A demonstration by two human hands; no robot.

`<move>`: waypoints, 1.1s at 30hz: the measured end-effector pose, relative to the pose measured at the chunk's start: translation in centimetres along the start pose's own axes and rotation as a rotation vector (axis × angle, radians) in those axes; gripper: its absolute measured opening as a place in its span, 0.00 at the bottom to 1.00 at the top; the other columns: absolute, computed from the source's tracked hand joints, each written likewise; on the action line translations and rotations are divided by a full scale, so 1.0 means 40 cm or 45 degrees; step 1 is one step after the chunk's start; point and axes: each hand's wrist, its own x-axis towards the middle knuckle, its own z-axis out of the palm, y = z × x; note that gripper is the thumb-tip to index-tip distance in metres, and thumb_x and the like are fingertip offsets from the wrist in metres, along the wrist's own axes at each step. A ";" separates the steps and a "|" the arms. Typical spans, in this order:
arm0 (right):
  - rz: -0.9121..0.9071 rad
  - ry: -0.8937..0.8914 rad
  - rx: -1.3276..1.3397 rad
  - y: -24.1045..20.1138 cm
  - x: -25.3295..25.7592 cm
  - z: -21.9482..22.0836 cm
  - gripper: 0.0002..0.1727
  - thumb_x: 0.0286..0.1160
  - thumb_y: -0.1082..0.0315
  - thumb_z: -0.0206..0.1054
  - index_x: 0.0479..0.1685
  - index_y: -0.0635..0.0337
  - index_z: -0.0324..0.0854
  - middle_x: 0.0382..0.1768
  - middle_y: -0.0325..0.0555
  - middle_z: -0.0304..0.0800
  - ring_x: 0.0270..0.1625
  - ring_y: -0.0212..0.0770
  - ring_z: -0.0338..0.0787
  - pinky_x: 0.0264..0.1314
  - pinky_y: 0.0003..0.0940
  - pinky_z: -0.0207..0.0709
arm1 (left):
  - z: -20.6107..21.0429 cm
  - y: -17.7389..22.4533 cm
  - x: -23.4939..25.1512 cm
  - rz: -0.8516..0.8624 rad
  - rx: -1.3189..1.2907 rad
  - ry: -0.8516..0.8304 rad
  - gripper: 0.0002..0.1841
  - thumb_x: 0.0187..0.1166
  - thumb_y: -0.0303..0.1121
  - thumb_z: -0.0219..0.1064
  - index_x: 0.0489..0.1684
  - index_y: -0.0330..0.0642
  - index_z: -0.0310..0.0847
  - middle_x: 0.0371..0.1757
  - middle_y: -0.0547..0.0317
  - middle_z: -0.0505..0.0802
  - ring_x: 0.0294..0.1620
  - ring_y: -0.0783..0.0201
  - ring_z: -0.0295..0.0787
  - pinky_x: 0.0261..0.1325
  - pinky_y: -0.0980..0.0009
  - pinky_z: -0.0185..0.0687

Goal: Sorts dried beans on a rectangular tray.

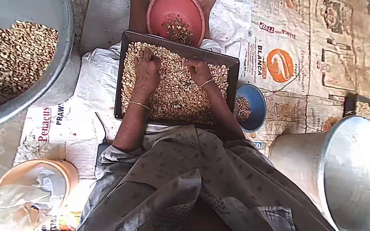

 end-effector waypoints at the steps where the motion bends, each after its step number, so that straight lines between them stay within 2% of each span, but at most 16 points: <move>1: 0.049 0.031 -0.004 0.013 -0.005 0.000 0.21 0.82 0.77 0.54 0.66 0.61 0.87 0.66 0.57 0.90 0.73 0.57 0.86 0.80 0.52 0.72 | 0.000 0.001 0.000 -0.004 -0.002 -0.003 0.12 0.81 0.23 0.59 0.50 0.30 0.88 0.66 0.30 0.83 0.73 0.30 0.75 0.75 0.31 0.61; 5: 0.078 0.226 0.034 0.054 -0.022 0.003 0.18 0.81 0.75 0.56 0.60 0.63 0.89 0.60 0.58 0.93 0.65 0.56 0.91 0.73 0.52 0.78 | 0.000 0.003 0.004 -0.013 -0.016 -0.023 0.12 0.82 0.24 0.58 0.50 0.30 0.88 0.67 0.31 0.82 0.74 0.30 0.74 0.76 0.32 0.60; 7: -0.112 0.353 0.072 0.056 -0.025 0.025 0.14 0.81 0.72 0.60 0.53 0.63 0.92 0.55 0.55 0.95 0.61 0.52 0.93 0.69 0.47 0.81 | 0.001 0.003 0.002 -0.013 -0.017 -0.025 0.12 0.82 0.24 0.58 0.50 0.30 0.88 0.67 0.31 0.82 0.74 0.31 0.74 0.77 0.32 0.60; 9: -0.381 0.314 0.102 0.043 -0.015 0.050 0.14 0.80 0.72 0.62 0.53 0.61 0.93 0.60 0.53 0.94 0.70 0.51 0.88 0.80 0.47 0.72 | -0.002 0.004 0.000 -0.013 -0.012 -0.028 0.12 0.81 0.23 0.58 0.50 0.30 0.88 0.68 0.31 0.82 0.75 0.30 0.73 0.77 0.33 0.60; 11: -0.453 0.075 0.037 0.021 -0.005 0.062 0.15 0.77 0.71 0.67 0.57 0.55 0.94 0.69 0.51 0.89 0.81 0.54 0.78 0.87 0.53 0.62 | -0.001 0.003 0.000 -0.010 -0.011 -0.030 0.12 0.81 0.24 0.58 0.50 0.30 0.88 0.68 0.31 0.82 0.75 0.31 0.73 0.76 0.33 0.60; 12: -0.407 -0.045 -0.027 0.012 -0.001 0.057 0.15 0.74 0.71 0.69 0.57 0.53 0.94 0.71 0.51 0.87 0.83 0.56 0.74 0.88 0.56 0.58 | 0.000 0.003 0.000 -0.013 -0.013 -0.027 0.12 0.81 0.24 0.58 0.49 0.30 0.88 0.68 0.31 0.82 0.75 0.31 0.73 0.77 0.33 0.60; 13: -0.335 -0.104 -0.083 0.008 0.001 0.048 0.13 0.72 0.72 0.70 0.52 0.53 0.94 0.68 0.51 0.88 0.81 0.57 0.75 0.87 0.58 0.57 | -0.001 0.002 -0.001 -0.019 -0.016 -0.019 0.12 0.81 0.24 0.58 0.50 0.30 0.88 0.67 0.31 0.82 0.75 0.32 0.74 0.77 0.33 0.60; 15: -0.099 -0.136 -0.216 0.024 -0.004 0.011 0.09 0.71 0.73 0.70 0.46 0.59 0.93 0.62 0.56 0.90 0.76 0.61 0.79 0.83 0.62 0.61 | -0.005 0.002 -0.004 -0.046 -0.016 -0.001 0.11 0.80 0.23 0.59 0.49 0.30 0.88 0.68 0.31 0.82 0.75 0.31 0.74 0.76 0.32 0.61; 18: 0.274 -0.191 -0.317 0.062 -0.046 -0.080 0.12 0.77 0.68 0.68 0.55 0.56 0.92 0.62 0.60 0.91 0.71 0.64 0.84 0.74 0.66 0.72 | -0.007 -0.002 -0.003 -0.067 -0.010 0.043 0.12 0.79 0.23 0.59 0.49 0.30 0.88 0.68 0.29 0.82 0.74 0.29 0.74 0.73 0.33 0.64; 22: 0.423 -0.129 -0.379 0.063 -0.115 -0.138 0.15 0.81 0.67 0.63 0.61 0.56 0.89 0.65 0.60 0.90 0.72 0.64 0.85 0.72 0.67 0.73 | -0.011 0.005 -0.001 -0.086 -0.008 0.016 0.12 0.79 0.21 0.59 0.51 0.30 0.88 0.68 0.29 0.82 0.74 0.30 0.74 0.73 0.33 0.64; 24: 0.335 0.013 -0.354 0.033 -0.125 -0.118 0.16 0.81 0.70 0.62 0.63 0.58 0.87 0.72 0.58 0.84 0.73 0.60 0.84 0.71 0.61 0.77 | -0.010 0.004 0.000 -0.086 -0.001 0.003 0.12 0.78 0.21 0.60 0.51 0.29 0.87 0.68 0.29 0.82 0.75 0.29 0.74 0.74 0.32 0.64; 25: 0.221 0.084 -0.296 0.015 -0.124 -0.092 0.16 0.80 0.71 0.62 0.62 0.61 0.87 0.76 0.58 0.81 0.75 0.58 0.83 0.73 0.57 0.78 | -0.008 0.001 0.000 -0.074 -0.006 0.009 0.12 0.78 0.22 0.60 0.51 0.29 0.87 0.68 0.28 0.82 0.75 0.29 0.73 0.73 0.32 0.64; 27: -0.110 0.145 -0.103 -0.025 -0.120 -0.014 0.16 0.81 0.69 0.65 0.62 0.64 0.88 0.76 0.59 0.80 0.77 0.57 0.82 0.77 0.50 0.77 | -0.001 -0.007 0.000 -0.036 -0.024 0.029 0.11 0.79 0.22 0.60 0.50 0.28 0.87 0.67 0.28 0.82 0.74 0.29 0.74 0.73 0.33 0.64; 29: -0.379 -0.023 -0.027 -0.070 -0.121 0.068 0.18 0.79 0.64 0.68 0.65 0.60 0.87 0.79 0.58 0.77 0.83 0.59 0.75 0.85 0.53 0.67 | 0.006 -0.014 -0.001 -0.004 -0.028 0.037 0.11 0.80 0.24 0.60 0.49 0.28 0.87 0.67 0.28 0.82 0.74 0.29 0.74 0.73 0.32 0.65; 31: -0.421 -0.206 -0.189 -0.081 -0.119 0.118 0.21 0.78 0.60 0.68 0.69 0.52 0.85 0.84 0.55 0.72 0.88 0.60 0.66 0.88 0.59 0.57 | 0.007 -0.017 0.000 0.006 -0.030 0.025 0.11 0.79 0.25 0.61 0.49 0.29 0.87 0.67 0.30 0.82 0.75 0.30 0.73 0.74 0.32 0.64; 33: -0.333 -0.087 -0.300 -0.049 -0.110 0.120 0.17 0.73 0.68 0.68 0.59 0.59 0.88 0.73 0.61 0.81 0.78 0.66 0.76 0.77 0.63 0.66 | 0.007 -0.017 -0.001 0.004 -0.035 0.021 0.11 0.78 0.25 0.62 0.49 0.29 0.87 0.68 0.29 0.82 0.76 0.30 0.73 0.74 0.31 0.63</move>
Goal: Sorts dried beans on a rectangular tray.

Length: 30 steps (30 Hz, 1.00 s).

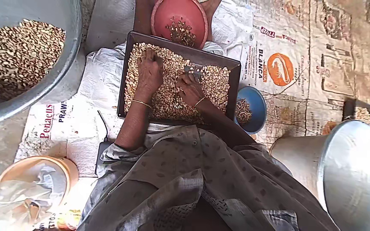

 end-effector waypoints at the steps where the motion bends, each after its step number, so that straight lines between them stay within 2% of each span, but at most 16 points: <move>1: 0.123 0.059 -0.064 0.025 -0.003 -0.008 0.16 0.72 0.71 0.67 0.58 0.65 0.87 0.69 0.65 0.83 0.75 0.68 0.78 0.74 0.64 0.69 | -0.001 0.001 0.000 -0.003 -0.004 -0.002 0.11 0.78 0.24 0.62 0.50 0.29 0.87 0.68 0.29 0.82 0.76 0.30 0.73 0.74 0.32 0.63; 2: 0.295 0.077 -0.128 0.047 -0.008 -0.026 0.19 0.75 0.72 0.65 0.63 0.70 0.85 0.71 0.68 0.82 0.76 0.69 0.78 0.75 0.63 0.71 | 0.000 0.002 0.000 -0.002 -0.006 0.004 0.11 0.78 0.24 0.62 0.50 0.29 0.87 0.67 0.29 0.83 0.75 0.30 0.73 0.74 0.32 0.64; 3: 0.502 0.052 -0.166 0.068 -0.013 -0.050 0.22 0.78 0.72 0.62 0.71 0.69 0.81 0.74 0.68 0.79 0.79 0.69 0.76 0.76 0.62 0.71 | -0.001 0.004 0.001 -0.003 -0.004 0.004 0.11 0.79 0.24 0.61 0.50 0.29 0.87 0.66 0.29 0.83 0.75 0.30 0.74 0.73 0.32 0.65; 5: 0.831 0.036 -0.195 0.104 -0.020 -0.103 0.24 0.77 0.73 0.62 0.73 0.65 0.79 0.77 0.67 0.75 0.80 0.68 0.75 0.73 0.62 0.74 | -0.001 0.004 0.003 -0.005 0.001 0.000 0.11 0.78 0.23 0.61 0.50 0.29 0.87 0.66 0.29 0.82 0.74 0.29 0.74 0.73 0.33 0.66; 7: 0.962 0.072 -0.192 0.127 -0.025 -0.146 0.26 0.75 0.74 0.63 0.75 0.61 0.79 0.81 0.65 0.72 0.83 0.68 0.71 0.76 0.63 0.72 | -0.004 0.007 0.004 -0.017 -0.002 -0.019 0.11 0.77 0.22 0.62 0.50 0.28 0.87 0.67 0.29 0.82 0.74 0.29 0.73 0.73 0.32 0.65; 9: 0.868 0.147 -0.102 0.118 -0.023 -0.170 0.22 0.73 0.75 0.63 0.69 0.60 0.83 0.80 0.62 0.75 0.82 0.66 0.72 0.77 0.61 0.71 | -0.005 0.007 0.003 -0.006 0.002 -0.018 0.11 0.76 0.22 0.62 0.50 0.28 0.87 0.67 0.28 0.82 0.74 0.28 0.73 0.72 0.32 0.66; 11: 0.662 0.113 0.002 0.078 -0.005 -0.168 0.20 0.79 0.75 0.59 0.67 0.61 0.85 0.74 0.62 0.81 0.78 0.63 0.79 0.77 0.57 0.74 | -0.003 0.007 0.002 0.002 0.008 -0.013 0.11 0.75 0.22 0.63 0.49 0.28 0.87 0.67 0.28 0.82 0.74 0.28 0.74 0.72 0.31 0.66; 13: 0.459 0.003 0.078 0.038 0.029 -0.132 0.20 0.83 0.75 0.56 0.68 0.61 0.86 0.70 0.59 0.85 0.74 0.60 0.84 0.75 0.56 0.76 | -0.004 0.007 0.002 -0.005 0.007 -0.005 0.11 0.76 0.22 0.62 0.50 0.28 0.87 0.67 0.29 0.82 0.74 0.28 0.73 0.72 0.31 0.65; 14: 0.433 -0.098 0.052 0.015 0.047 -0.112 0.21 0.84 0.74 0.55 0.72 0.60 0.84 0.75 0.58 0.82 0.77 0.59 0.82 0.76 0.56 0.75 | -0.005 0.009 0.002 -0.017 0.011 -0.010 0.11 0.77 0.22 0.62 0.50 0.28 0.87 0.67 0.29 0.82 0.75 0.29 0.73 0.73 0.31 0.64; 15: 0.457 -0.188 -0.023 -0.007 0.063 -0.093 0.22 0.84 0.74 0.56 0.74 0.61 0.82 0.79 0.57 0.77 0.78 0.59 0.79 0.73 0.57 0.76 | -0.006 0.012 0.002 -0.033 0.011 -0.022 0.11 0.77 0.22 0.62 0.50 0.28 0.87 0.67 0.29 0.82 0.75 0.29 0.73 0.74 0.32 0.64; 17: 0.500 -0.244 -0.157 -0.041 0.078 -0.069 0.22 0.79 0.77 0.58 0.73 0.65 0.80 0.83 0.58 0.71 0.77 0.62 0.79 0.65 0.59 0.81 | -0.008 0.012 0.001 -0.043 0.024 -0.029 0.11 0.77 0.22 0.61 0.50 0.27 0.87 0.67 0.28 0.82 0.75 0.29 0.73 0.73 0.32 0.65; 18: 0.501 -0.251 -0.178 -0.050 0.078 -0.066 0.22 0.79 0.77 0.59 0.73 0.66 0.80 0.84 0.59 0.70 0.78 0.63 0.79 0.65 0.59 0.81 | -0.008 0.010 0.001 -0.043 0.029 -0.024 0.11 0.78 0.22 0.61 0.50 0.27 0.87 0.67 0.28 0.82 0.75 0.29 0.73 0.73 0.32 0.65; 22: 0.419 -0.112 -0.122 -0.021 0.043 -0.046 0.24 0.78 0.77 0.59 0.73 0.58 0.82 0.77 0.55 0.79 0.79 0.60 0.77 0.67 0.56 0.80 | -0.006 0.009 0.004 -0.025 0.038 -0.032 0.11 0.78 0.23 0.61 0.51 0.28 0.87 0.68 0.29 0.82 0.75 0.29 0.73 0.73 0.33 0.66; 28: 0.504 -0.151 -0.144 -0.027 0.053 -0.047 0.29 0.75 0.80 0.61 0.78 0.55 0.80 0.83 0.54 0.72 0.83 0.60 0.73 0.68 0.57 0.79 | -0.006 0.013 0.002 -0.040 0.027 -0.049 0.11 0.77 0.22 0.61 0.50 0.28 0.87 0.68 0.30 0.82 0.75 0.29 0.73 0.74 0.32 0.64; 30: 0.553 -0.127 -0.083 -0.023 0.069 -0.057 0.27 0.76 0.79 0.60 0.76 0.53 0.81 0.81 0.53 0.75 0.80 0.59 0.76 0.69 0.58 0.79 | -0.008 0.012 0.003 -0.038 0.024 -0.050 0.11 0.78 0.22 0.61 0.51 0.29 0.87 0.69 0.30 0.81 0.76 0.29 0.73 0.75 0.32 0.64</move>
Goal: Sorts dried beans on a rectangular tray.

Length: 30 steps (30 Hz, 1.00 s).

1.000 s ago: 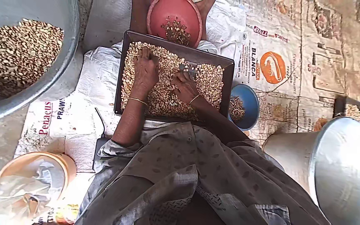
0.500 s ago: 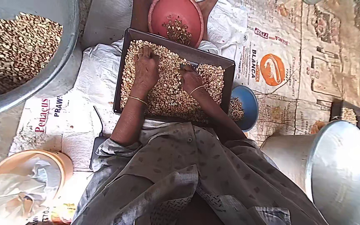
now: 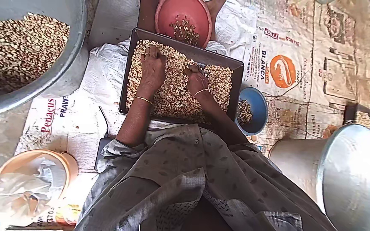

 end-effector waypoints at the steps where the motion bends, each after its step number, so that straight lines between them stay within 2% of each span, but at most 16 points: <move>1: 0.015 0.007 0.042 -0.001 0.004 -0.005 0.26 0.77 0.79 0.58 0.74 0.53 0.83 0.79 0.53 0.78 0.79 0.58 0.79 0.70 0.58 0.79 | 0.000 -0.001 -0.001 0.004 0.003 0.004 0.11 0.78 0.22 0.61 0.51 0.28 0.87 0.69 0.29 0.81 0.76 0.29 0.73 0.75 0.32 0.65; 3: 0.025 0.055 0.179 0.005 -0.002 -0.013 0.23 0.80 0.76 0.57 0.71 0.57 0.85 0.75 0.55 0.82 0.76 0.56 0.82 0.74 0.56 0.76 | 0.001 -0.002 -0.003 0.013 -0.003 0.008 0.11 0.78 0.22 0.62 0.52 0.28 0.87 0.70 0.28 0.81 0.76 0.28 0.72 0.74 0.31 0.65; 6: -0.105 0.212 0.346 0.023 -0.013 0.003 0.16 0.83 0.70 0.59 0.57 0.60 0.91 0.63 0.54 0.91 0.66 0.55 0.89 0.69 0.55 0.79 | 0.001 -0.005 0.000 0.018 0.006 0.014 0.11 0.77 0.22 0.62 0.52 0.28 0.87 0.70 0.28 0.81 0.76 0.28 0.72 0.74 0.31 0.65; 8: -0.167 0.211 0.301 0.027 -0.017 0.020 0.13 0.81 0.70 0.61 0.53 0.59 0.92 0.59 0.56 0.92 0.61 0.57 0.91 0.63 0.58 0.81 | 0.002 -0.003 -0.002 0.023 0.001 0.014 0.11 0.77 0.21 0.62 0.52 0.28 0.87 0.69 0.28 0.82 0.76 0.27 0.72 0.73 0.30 0.65; 10: -0.174 0.155 0.221 0.027 -0.012 0.024 0.14 0.80 0.73 0.60 0.54 0.58 0.91 0.59 0.57 0.91 0.60 0.59 0.92 0.60 0.59 0.83 | 0.002 -0.001 0.000 0.019 0.002 0.004 0.12 0.78 0.21 0.61 0.52 0.28 0.87 0.68 0.28 0.82 0.76 0.28 0.73 0.74 0.31 0.65; 14: -0.080 0.150 0.307 0.039 0.006 0.016 0.11 0.76 0.76 0.60 0.45 0.66 0.88 0.57 0.60 0.90 0.61 0.60 0.90 0.62 0.59 0.81 | 0.002 -0.005 -0.001 0.018 -0.012 0.019 0.12 0.77 0.21 0.60 0.52 0.29 0.87 0.67 0.30 0.82 0.75 0.29 0.73 0.73 0.33 0.66; 17: 0.007 0.222 0.411 0.061 0.011 0.010 0.12 0.75 0.76 0.61 0.53 0.68 0.84 0.55 0.61 0.91 0.59 0.59 0.91 0.62 0.57 0.81 | 0.000 -0.004 -0.002 0.019 -0.015 0.005 0.12 0.77 0.21 0.61 0.52 0.29 0.87 0.67 0.31 0.82 0.74 0.30 0.73 0.73 0.34 0.66; 19: -0.085 0.259 0.495 0.075 0.011 0.024 0.12 0.77 0.75 0.61 0.54 0.68 0.84 0.52 0.60 0.91 0.54 0.57 0.92 0.59 0.55 0.82 | 0.002 -0.003 0.001 0.013 -0.003 -0.001 0.12 0.77 0.21 0.61 0.53 0.29 0.87 0.68 0.31 0.81 0.74 0.30 0.73 0.74 0.34 0.65; 21: -0.199 0.274 0.477 0.071 0.010 0.040 0.12 0.80 0.71 0.61 0.52 0.66 0.87 0.52 0.58 0.93 0.55 0.56 0.93 0.60 0.55 0.83 | 0.004 -0.003 0.002 0.017 -0.001 0.003 0.12 0.77 0.21 0.61 0.52 0.29 0.87 0.68 0.31 0.81 0.74 0.31 0.73 0.75 0.34 0.65; 24: -0.256 0.189 0.205 0.030 0.002 0.037 0.13 0.83 0.70 0.59 0.49 0.64 0.90 0.56 0.58 0.92 0.57 0.59 0.93 0.57 0.59 0.83 | 0.001 -0.003 -0.002 0.014 -0.006 0.002 0.12 0.78 0.21 0.61 0.53 0.28 0.87 0.69 0.30 0.81 0.75 0.30 0.73 0.75 0.33 0.64; 27: -0.190 -0.034 -0.062 -0.027 -0.013 -0.001 0.14 0.83 0.74 0.57 0.56 0.66 0.88 0.65 0.57 0.88 0.63 0.61 0.90 0.58 0.62 0.81 | -0.002 0.002 -0.003 0.009 0.007 -0.003 0.12 0.77 0.21 0.61 0.52 0.28 0.87 0.68 0.29 0.81 0.75 0.29 0.72 0.74 0.32 0.64; 30: -0.148 -0.091 -0.155 -0.056 -0.025 -0.007 0.16 0.81 0.75 0.57 0.58 0.66 0.88 0.68 0.58 0.87 0.64 0.62 0.90 0.58 0.62 0.82 | -0.001 0.003 -0.002 0.020 -0.001 0.012 0.12 0.77 0.21 0.60 0.52 0.28 0.87 0.68 0.29 0.81 0.75 0.29 0.73 0.74 0.32 0.64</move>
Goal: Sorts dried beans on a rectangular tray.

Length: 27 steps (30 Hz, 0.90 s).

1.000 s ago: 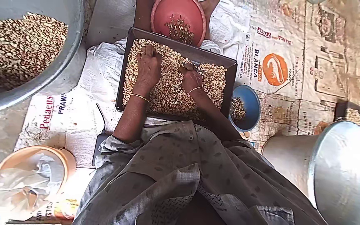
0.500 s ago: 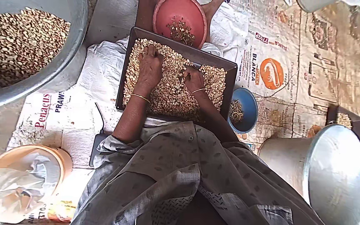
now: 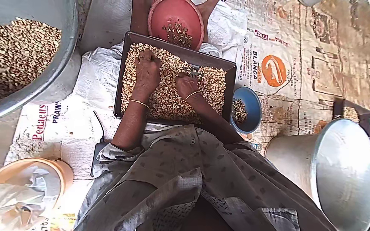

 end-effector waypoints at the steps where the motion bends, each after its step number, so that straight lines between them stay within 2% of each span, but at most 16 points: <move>1: 0.002 -0.001 0.008 -0.001 -0.002 0.001 0.15 0.82 0.75 0.57 0.57 0.67 0.88 0.67 0.58 0.87 0.64 0.62 0.90 0.58 0.61 0.82 | 0.001 -0.001 -0.001 0.006 -0.004 0.006 0.12 0.78 0.21 0.60 0.51 0.28 0.87 0.68 0.29 0.81 0.75 0.29 0.73 0.74 0.31 0.64; 4: 0.042 0.029 0.128 0.021 -0.002 0.003 0.16 0.85 0.68 0.56 0.56 0.66 0.88 0.62 0.60 0.90 0.62 0.62 0.90 0.60 0.62 0.80 | 0.002 0.000 -0.003 0.011 -0.009 0.013 0.12 0.78 0.21 0.60 0.51 0.27 0.87 0.68 0.29 0.82 0.75 0.29 0.73 0.74 0.31 0.63; 5: 0.080 0.085 0.220 0.044 -0.003 0.000 0.16 0.84 0.66 0.57 0.53 0.65 0.88 0.56 0.60 0.92 0.61 0.63 0.91 0.62 0.63 0.80 | 0.004 0.000 -0.002 0.008 -0.008 0.012 0.12 0.78 0.21 0.60 0.51 0.28 0.87 0.68 0.29 0.82 0.75 0.29 0.73 0.75 0.32 0.64; 7: 0.165 0.338 0.451 0.116 -0.012 -0.021 0.15 0.82 0.64 0.61 0.49 0.65 0.90 0.48 0.59 0.95 0.56 0.60 0.93 0.62 0.61 0.81 | 0.003 -0.005 0.000 0.008 -0.009 0.014 0.12 0.78 0.21 0.60 0.51 0.28 0.87 0.68 0.30 0.82 0.75 0.30 0.73 0.75 0.33 0.64; 9: 0.279 0.731 0.556 0.205 -0.045 -0.054 0.16 0.80 0.65 0.62 0.50 0.67 0.90 0.46 0.60 0.95 0.52 0.56 0.94 0.59 0.55 0.83 | 0.004 -0.007 0.000 0.011 -0.012 0.007 0.12 0.77 0.21 0.61 0.51 0.28 0.87 0.68 0.29 0.81 0.75 0.29 0.73 0.74 0.32 0.65; 11: 0.361 1.132 0.562 0.293 -0.089 -0.085 0.15 0.75 0.68 0.62 0.51 0.70 0.86 0.56 0.62 0.89 0.60 0.53 0.89 0.63 0.46 0.80 | 0.002 -0.005 0.001 0.003 -0.010 0.002 0.11 0.76 0.21 0.61 0.51 0.28 0.87 0.68 0.29 0.81 0.74 0.28 0.73 0.73 0.32 0.65; 12: 0.399 1.307 0.559 0.330 -0.109 -0.098 0.13 0.69 0.70 0.62 0.47 0.68 0.85 0.61 0.61 0.87 0.65 0.52 0.85 0.65 0.44 0.75 | 0.002 -0.004 0.001 0.001 -0.008 0.003 0.11 0.76 0.21 0.61 0.50 0.28 0.87 0.67 0.29 0.82 0.74 0.28 0.73 0.72 0.32 0.65; 14: 0.440 1.472 0.595 0.373 -0.139 -0.126 0.17 0.60 0.74 0.63 0.52 0.67 0.81 0.67 0.61 0.82 0.74 0.51 0.77 0.74 0.40 0.69 | 0.003 -0.002 0.003 0.006 0.002 0.006 0.12 0.78 0.22 0.60 0.50 0.28 0.87 0.67 0.28 0.82 0.74 0.28 0.73 0.72 0.32 0.66; 15: 0.414 1.495 0.652 0.382 -0.139 -0.126 0.19 0.60 0.75 0.63 0.55 0.69 0.80 0.65 0.61 0.82 0.73 0.48 0.79 0.74 0.37 0.70 | 0.002 0.001 0.004 -0.006 0.005 -0.008 0.12 0.79 0.22 0.60 0.51 0.28 0.87 0.68 0.28 0.81 0.75 0.28 0.73 0.73 0.32 0.65; 17: 0.312 1.370 0.843 0.370 -0.115 -0.111 0.17 0.67 0.76 0.61 0.55 0.73 0.80 0.53 0.57 0.89 0.57 0.40 0.89 0.60 0.32 0.81 | 0.003 0.004 0.005 -0.022 0.016 -0.027 0.12 0.78 0.22 0.60 0.52 0.28 0.87 0.69 0.29 0.81 0.75 0.29 0.72 0.74 0.33 0.65; 18: 0.237 1.214 0.917 0.351 -0.091 -0.102 0.14 0.73 0.74 0.61 0.53 0.72 0.81 0.47 0.54 0.90 0.49 0.38 0.91 0.54 0.33 0.84 | 0.003 0.004 0.006 -0.021 0.013 -0.025 0.12 0.78 0.21 0.61 0.52 0.28 0.87 0.69 0.29 0.81 0.75 0.29 0.72 0.75 0.33 0.64; 19: 0.147 1.026 0.958 0.320 -0.065 -0.093 0.13 0.77 0.74 0.60 0.53 0.73 0.81 0.46 0.55 0.91 0.47 0.39 0.92 0.53 0.35 0.86 | 0.004 0.002 0.006 -0.017 0.013 -0.017 0.11 0.78 0.22 0.61 0.51 0.29 0.87 0.69 0.29 0.81 0.75 0.29 0.73 0.75 0.33 0.65; 21: 0.022 0.671 0.850 0.236 -0.015 -0.079 0.14 0.80 0.73 0.60 0.55 0.72 0.84 0.49 0.59 0.93 0.50 0.46 0.94 0.59 0.42 0.87 | 0.004 0.000 0.002 -0.013 0.001 -0.005 0.11 0.78 0.22 0.61 0.51 0.29 0.88 0.69 0.30 0.81 0.76 0.30 0.72 0.75 0.32 0.64; 23: -0.079 0.432 0.677 0.158 0.029 -0.052 0.13 0.81 0.72 0.60 0.54 0.69 0.87 0.49 0.60 0.94 0.52 0.53 0.94 0.62 0.48 0.83 | 0.005 -0.003 0.000 -0.004 -0.012 0.015 0.11 0.78 0.22 0.61 0.51 0.29 0.88 0.68 0.30 0.82 0.75 0.30 0.73 0.74 0.31 0.65; 25: -0.119 0.271 0.474 0.109 0.064 -0.019 0.13 0.84 0.70 0.60 0.53 0.68 0.87 0.53 0.61 0.93 0.60 0.59 0.92 0.68 0.56 0.79 | 0.004 -0.004 0.001 0.002 -0.018 0.017 0.12 0.78 0.22 0.61 0.51 0.29 0.88 0.67 0.30 0.83 0.75 0.30 0.74 0.73 0.32 0.65; 27: -0.101 0.228 0.305 0.073 0.077 0.003 0.14 0.85 0.71 0.58 0.53 0.69 0.88 0.62 0.62 0.90 0.68 0.61 0.88 0.73 0.56 0.77 | 0.004 -0.006 0.003 0.004 -0.015 0.012 0.12 0.79 0.21 0.61 0.51 0.28 0.88 0.67 0.29 0.83 0.74 0.29 0.74 0.73 0.32 0.66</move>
